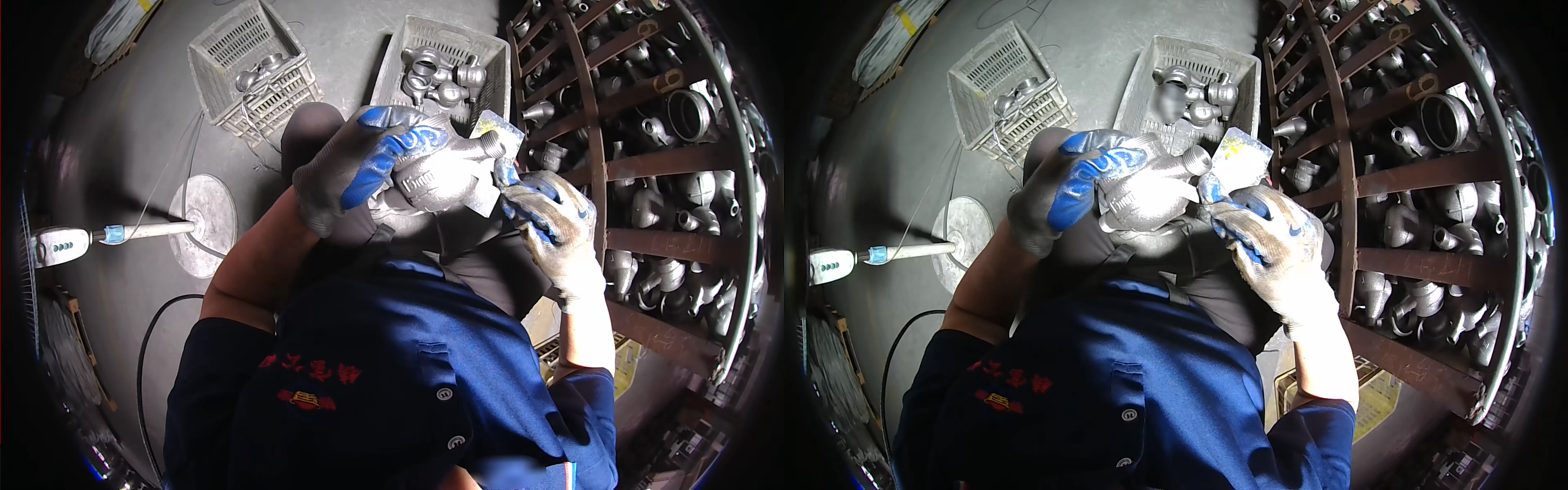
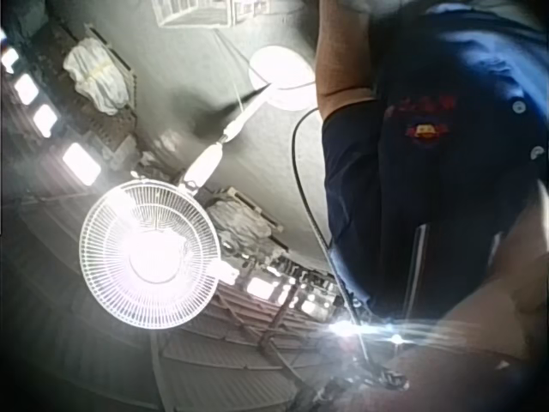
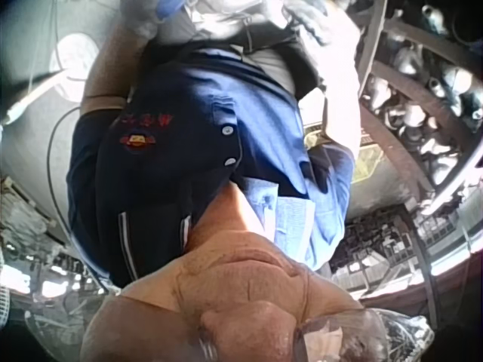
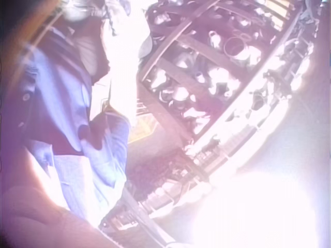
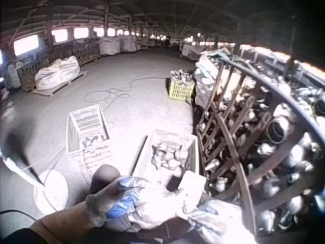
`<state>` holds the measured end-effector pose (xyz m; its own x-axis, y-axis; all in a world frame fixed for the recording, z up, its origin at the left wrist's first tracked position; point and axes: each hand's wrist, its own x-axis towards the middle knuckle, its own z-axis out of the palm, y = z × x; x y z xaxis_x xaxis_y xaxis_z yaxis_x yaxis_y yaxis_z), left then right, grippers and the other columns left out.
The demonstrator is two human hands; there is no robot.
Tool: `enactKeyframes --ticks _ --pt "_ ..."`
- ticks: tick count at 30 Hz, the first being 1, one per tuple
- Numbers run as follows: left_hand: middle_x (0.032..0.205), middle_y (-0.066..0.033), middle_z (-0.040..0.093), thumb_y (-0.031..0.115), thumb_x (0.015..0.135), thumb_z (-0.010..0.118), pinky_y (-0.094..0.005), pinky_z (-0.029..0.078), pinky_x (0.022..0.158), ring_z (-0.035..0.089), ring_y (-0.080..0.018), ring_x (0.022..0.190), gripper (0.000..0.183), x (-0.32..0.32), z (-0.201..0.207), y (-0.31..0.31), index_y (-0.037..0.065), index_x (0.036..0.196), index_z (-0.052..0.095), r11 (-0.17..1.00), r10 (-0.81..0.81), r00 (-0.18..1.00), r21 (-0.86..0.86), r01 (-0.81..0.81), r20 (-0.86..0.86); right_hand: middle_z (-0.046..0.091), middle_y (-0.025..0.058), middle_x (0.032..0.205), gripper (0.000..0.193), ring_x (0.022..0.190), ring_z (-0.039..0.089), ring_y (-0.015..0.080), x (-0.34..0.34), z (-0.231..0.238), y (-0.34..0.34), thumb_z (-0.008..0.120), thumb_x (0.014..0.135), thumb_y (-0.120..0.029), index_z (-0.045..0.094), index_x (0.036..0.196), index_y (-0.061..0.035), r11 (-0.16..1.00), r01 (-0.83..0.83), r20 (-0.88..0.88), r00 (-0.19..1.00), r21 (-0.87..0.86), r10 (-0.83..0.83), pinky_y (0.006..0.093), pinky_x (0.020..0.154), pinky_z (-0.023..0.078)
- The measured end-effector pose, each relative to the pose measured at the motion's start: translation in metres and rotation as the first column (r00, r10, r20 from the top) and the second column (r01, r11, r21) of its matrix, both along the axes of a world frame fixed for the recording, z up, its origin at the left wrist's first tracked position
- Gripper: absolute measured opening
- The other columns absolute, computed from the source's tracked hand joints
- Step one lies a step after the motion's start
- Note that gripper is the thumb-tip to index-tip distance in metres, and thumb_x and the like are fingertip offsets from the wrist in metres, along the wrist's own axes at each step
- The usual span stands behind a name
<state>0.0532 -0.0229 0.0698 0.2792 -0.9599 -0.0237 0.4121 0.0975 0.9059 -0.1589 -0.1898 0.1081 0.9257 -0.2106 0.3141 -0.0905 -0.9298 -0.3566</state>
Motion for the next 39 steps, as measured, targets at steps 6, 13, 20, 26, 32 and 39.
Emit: enactKeyframes --ticks 6,13,20,26,32,39 --pt "0.116 -0.0191 0.057 0.037 0.091 0.043 -0.0351 0.04 0.098 0.054 -0.0254 0.11 0.055 0.001 -0.008 -0.003 -0.009 0.121 0.048 0.988 0.052 0.982 -0.151 -0.025 0.183 0.063 0.0139 0.087 0.032 0.082 0.06 0.0337 0.0 0.006 -0.001 0.06 0.059 -0.001 0.065 0.091 -0.0035 0.997 0.008 -0.056 0.998 -0.073 -0.012 0.0384 0.075 0.049" --pt "0.117 -0.0157 0.056 0.043 0.089 0.051 -0.0354 0.043 0.096 0.056 -0.0229 0.107 0.059 0.003 -0.008 -0.003 -0.006 0.121 0.048 0.993 -0.064 0.978 -0.106 0.044 -0.196 0.061 0.0133 0.091 0.034 0.085 0.06 0.0337 0.003 0.009 0.002 0.062 0.065 -0.004 0.064 0.098 -0.0097 0.967 0.049 -0.15 0.989 0.248 -0.011 0.0407 0.075 0.049" --pt "0.12 -0.0175 0.055 0.032 0.091 0.045 -0.0349 0.037 0.1 0.051 -0.025 0.115 0.05 -0.001 0.005 -0.004 -0.007 0.122 0.048 0.991 -0.07 0.985 -0.124 0.051 -0.16 0.062 0.0153 0.09 0.027 0.08 0.061 0.0346 0.001 0.02 0.01 0.056 0.068 -0.003 0.063 0.093 0.0007 0.987 0.04 -0.178 0.984 0.158 -0.012 0.0366 0.073 0.048" --pt "0.12 -0.0187 0.055 0.017 0.093 0.043 -0.0351 0.036 0.102 0.05 -0.0253 0.117 0.039 0.001 0.004 -0.003 -0.007 0.123 0.047 0.992 -0.011 0.962 -0.119 0.046 0.274 0.061 0.0135 0.093 0.034 0.085 0.06 0.0339 0.001 0.009 0.003 0.064 0.066 -0.006 0.065 0.099 -0.0091 0.979 0.031 -0.126 0.992 0.202 -0.006 0.0395 0.073 0.05" --pt "0.119 -0.0175 0.056 0.015 0.093 0.043 -0.0347 0.037 0.101 0.051 -0.0247 0.115 0.037 0.006 -0.011 -0.005 -0.007 0.123 0.047 0.957 0.015 0.894 -0.267 0.117 0.447 0.061 0.0137 0.086 0.028 0.078 0.059 0.0337 0.002 0.004 0.008 0.061 0.065 -0.001 0.065 0.092 -0.0017 0.999 0.036 -0.073 0.997 0.037 -0.034 0.0369 0.069 0.048" --pt "0.116 -0.0153 0.058 0.02 0.092 0.044 -0.0328 0.04 0.098 0.054 -0.0222 0.111 0.039 0.002 -0.009 -0.011 -0.006 0.121 0.049 0.894 -0.352 0.86 -0.404 0.193 -0.369 0.062 0.0141 0.09 0.034 0.081 0.061 0.0348 0.002 0.012 0.0 0.062 0.064 -0.004 0.065 0.098 -0.0078 0.977 0.033 -0.144 0.99 0.21 -0.002 0.0389 0.073 0.05"
